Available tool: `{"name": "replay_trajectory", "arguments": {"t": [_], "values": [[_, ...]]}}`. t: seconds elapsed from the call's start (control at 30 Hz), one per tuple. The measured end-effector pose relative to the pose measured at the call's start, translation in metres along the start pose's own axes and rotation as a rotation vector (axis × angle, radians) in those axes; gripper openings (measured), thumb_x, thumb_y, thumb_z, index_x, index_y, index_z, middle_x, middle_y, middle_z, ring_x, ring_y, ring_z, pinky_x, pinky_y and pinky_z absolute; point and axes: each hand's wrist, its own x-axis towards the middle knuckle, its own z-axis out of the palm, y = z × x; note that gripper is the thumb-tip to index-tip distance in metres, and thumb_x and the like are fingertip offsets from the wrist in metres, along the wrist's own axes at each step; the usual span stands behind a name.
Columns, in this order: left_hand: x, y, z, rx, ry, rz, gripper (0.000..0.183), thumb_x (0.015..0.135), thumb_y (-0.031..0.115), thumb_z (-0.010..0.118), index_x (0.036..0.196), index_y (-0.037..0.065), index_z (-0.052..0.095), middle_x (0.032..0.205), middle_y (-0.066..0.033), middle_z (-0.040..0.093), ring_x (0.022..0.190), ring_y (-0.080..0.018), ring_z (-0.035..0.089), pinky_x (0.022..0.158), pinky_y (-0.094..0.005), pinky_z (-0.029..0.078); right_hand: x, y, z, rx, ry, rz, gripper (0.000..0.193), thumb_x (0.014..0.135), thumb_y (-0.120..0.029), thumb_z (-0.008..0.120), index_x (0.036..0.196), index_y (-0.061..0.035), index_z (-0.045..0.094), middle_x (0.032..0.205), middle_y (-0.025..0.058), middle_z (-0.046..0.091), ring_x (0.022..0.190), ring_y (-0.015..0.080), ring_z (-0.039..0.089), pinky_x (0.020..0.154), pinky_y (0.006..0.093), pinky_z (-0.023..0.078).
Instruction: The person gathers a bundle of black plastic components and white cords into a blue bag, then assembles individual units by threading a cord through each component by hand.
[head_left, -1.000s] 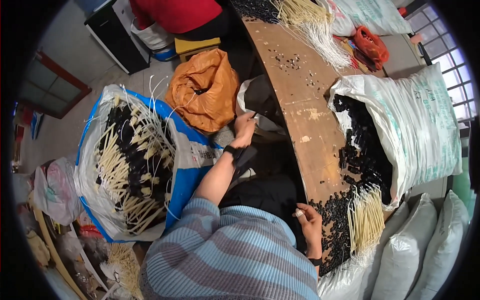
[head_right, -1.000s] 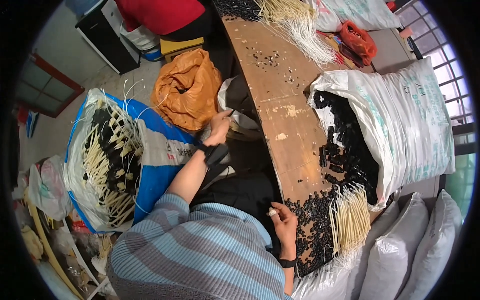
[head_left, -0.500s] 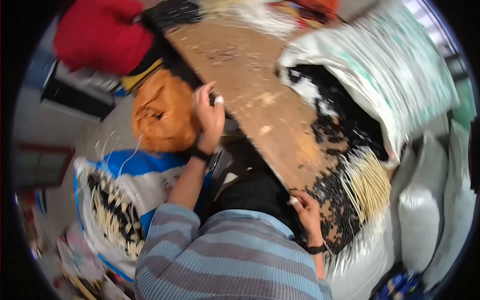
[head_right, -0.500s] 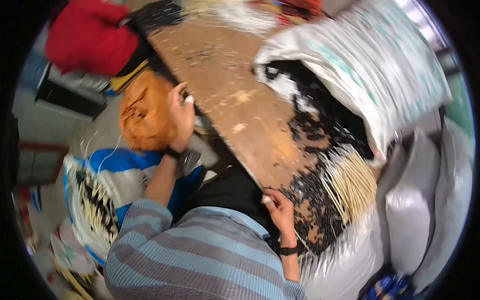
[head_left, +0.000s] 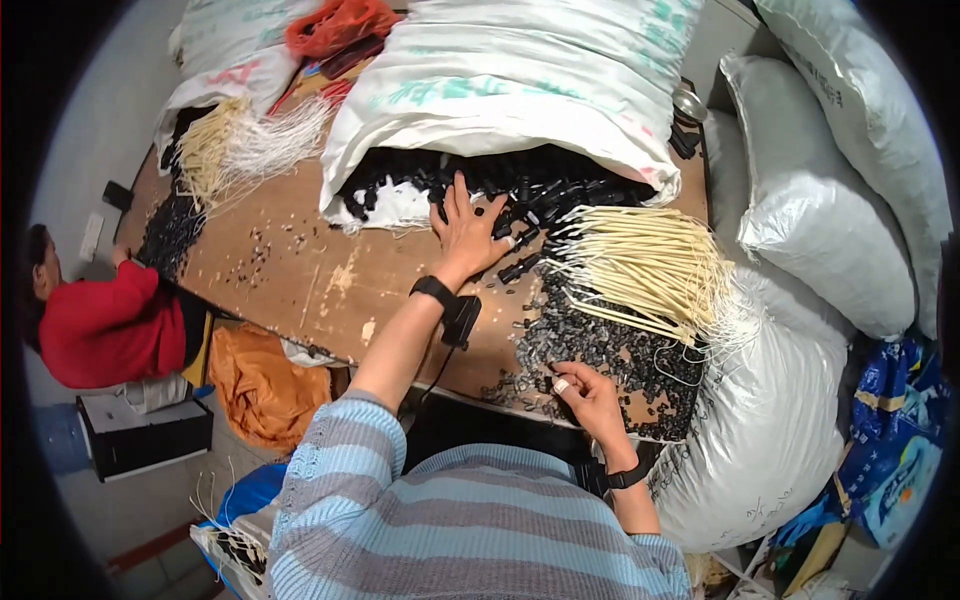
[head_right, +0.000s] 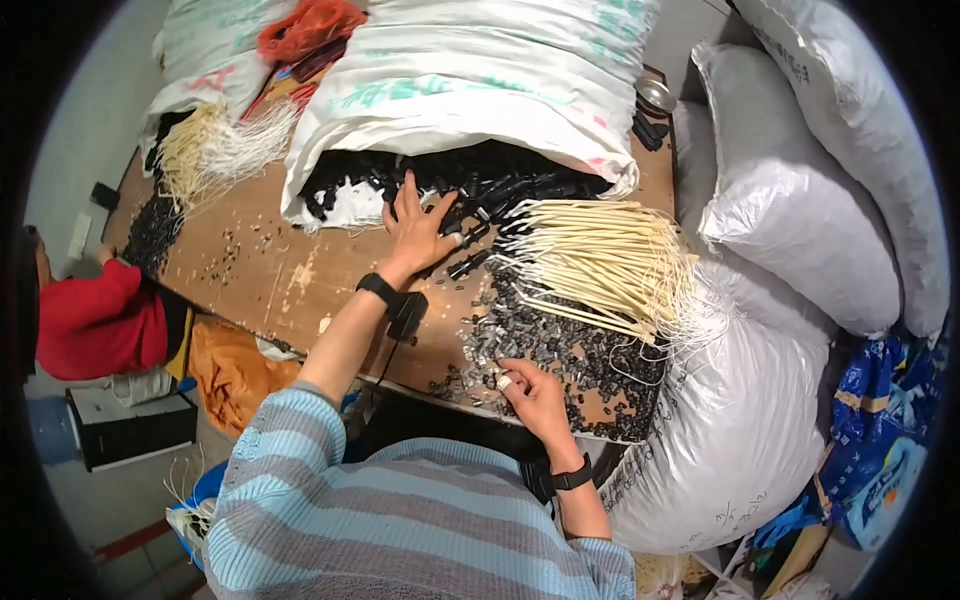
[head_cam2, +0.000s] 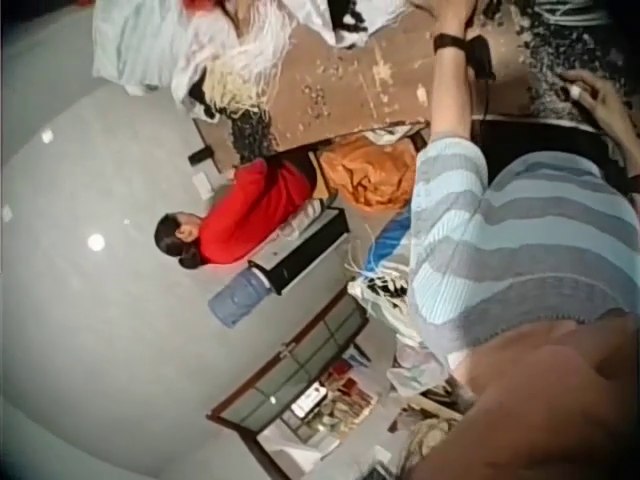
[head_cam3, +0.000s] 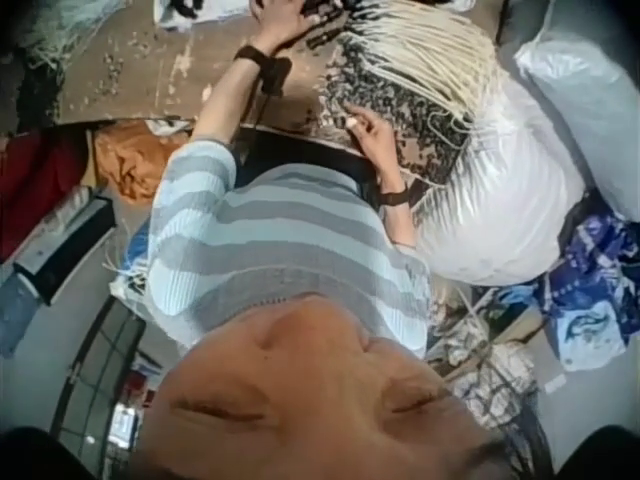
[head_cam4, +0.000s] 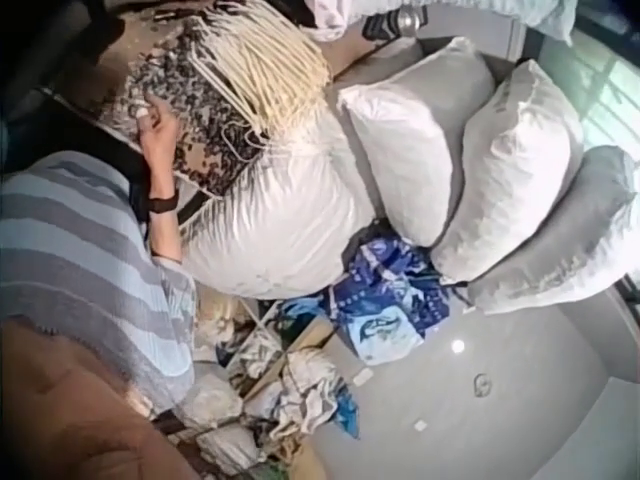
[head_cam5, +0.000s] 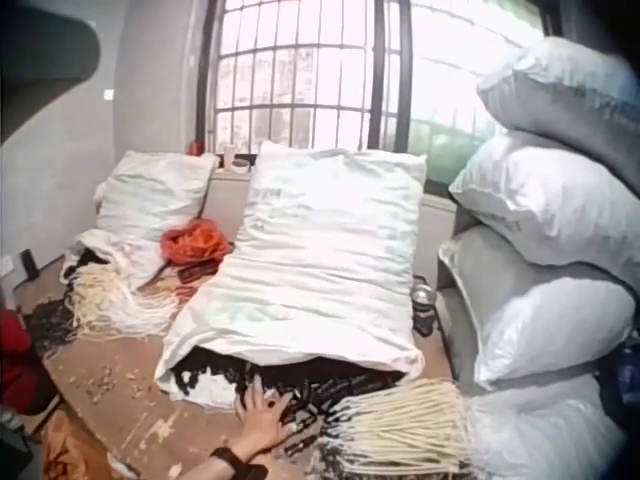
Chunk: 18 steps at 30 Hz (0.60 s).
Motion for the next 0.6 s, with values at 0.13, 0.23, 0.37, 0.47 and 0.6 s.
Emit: {"name": "replay_trajectory", "arguments": {"t": [0.13,0.23,0.37,0.47,0.6], "values": [[-0.005,0.001,0.003,-0.110,-0.053,0.390,0.060,0.062,0.029,0.072,0.120,0.014,0.061,0.133,-0.0108,0.051,0.121,-0.0300,0.046,0.104,-0.0496,0.027,0.004,0.010,-0.019,0.057,0.096,-0.015,0.026,0.087,-0.004,0.063,0.112,0.0011,0.063,0.078,0.0009,0.065,0.062,0.0052,0.050,0.057,0.0246,0.043],[0.009,0.011,-0.007,-0.192,0.065,0.334,0.049,0.063,0.017,0.070,0.112,0.011,0.064,0.123,-0.0093,0.055,0.113,-0.0304,0.050,0.098,-0.0460,0.032,0.018,0.010,-0.035,-0.047,0.151,-0.048,0.027,0.086,-0.009,0.065,0.111,-0.0005,0.064,0.076,0.0034,0.065,0.058,0.0084,0.052,0.055,0.0266,0.043],[0.052,0.039,-0.013,-0.200,0.098,0.313,0.046,0.069,0.010,0.068,0.114,0.011,0.063,0.121,-0.0136,0.054,0.111,-0.0332,0.049,0.097,-0.0446,0.036,0.033,-0.011,-0.063,-0.167,0.206,-0.094,0.027,0.084,-0.014,0.067,0.109,-0.0030,0.066,0.074,0.0050,0.065,0.057,0.0111,0.054,0.055,0.0282,0.044],[0.066,0.026,0.003,-0.207,-0.078,0.328,0.052,0.071,0.010,0.066,0.122,0.012,0.061,0.130,-0.0152,0.052,0.118,-0.0355,0.046,0.099,-0.0443,0.037,0.042,-0.027,-0.092,-0.118,0.299,-0.095,0.025,0.087,-0.010,0.066,0.111,-0.0024,0.065,0.078,-0.0029,0.061,0.066,0.0047,0.049,0.063,0.0215,0.043],[0.054,0.049,-0.008,-0.171,0.132,0.375,0.049,0.071,0.005,0.063,0.120,0.008,0.060,0.131,-0.0164,0.053,0.119,-0.0360,0.048,0.098,-0.0446,0.038,0.060,-0.036,-0.154,-0.186,0.552,-0.182,0.024,0.088,-0.011,0.063,0.110,-0.0016,0.066,0.084,0.0002,0.065,0.076,0.0077,0.057,0.070,0.0229,0.046]]}}
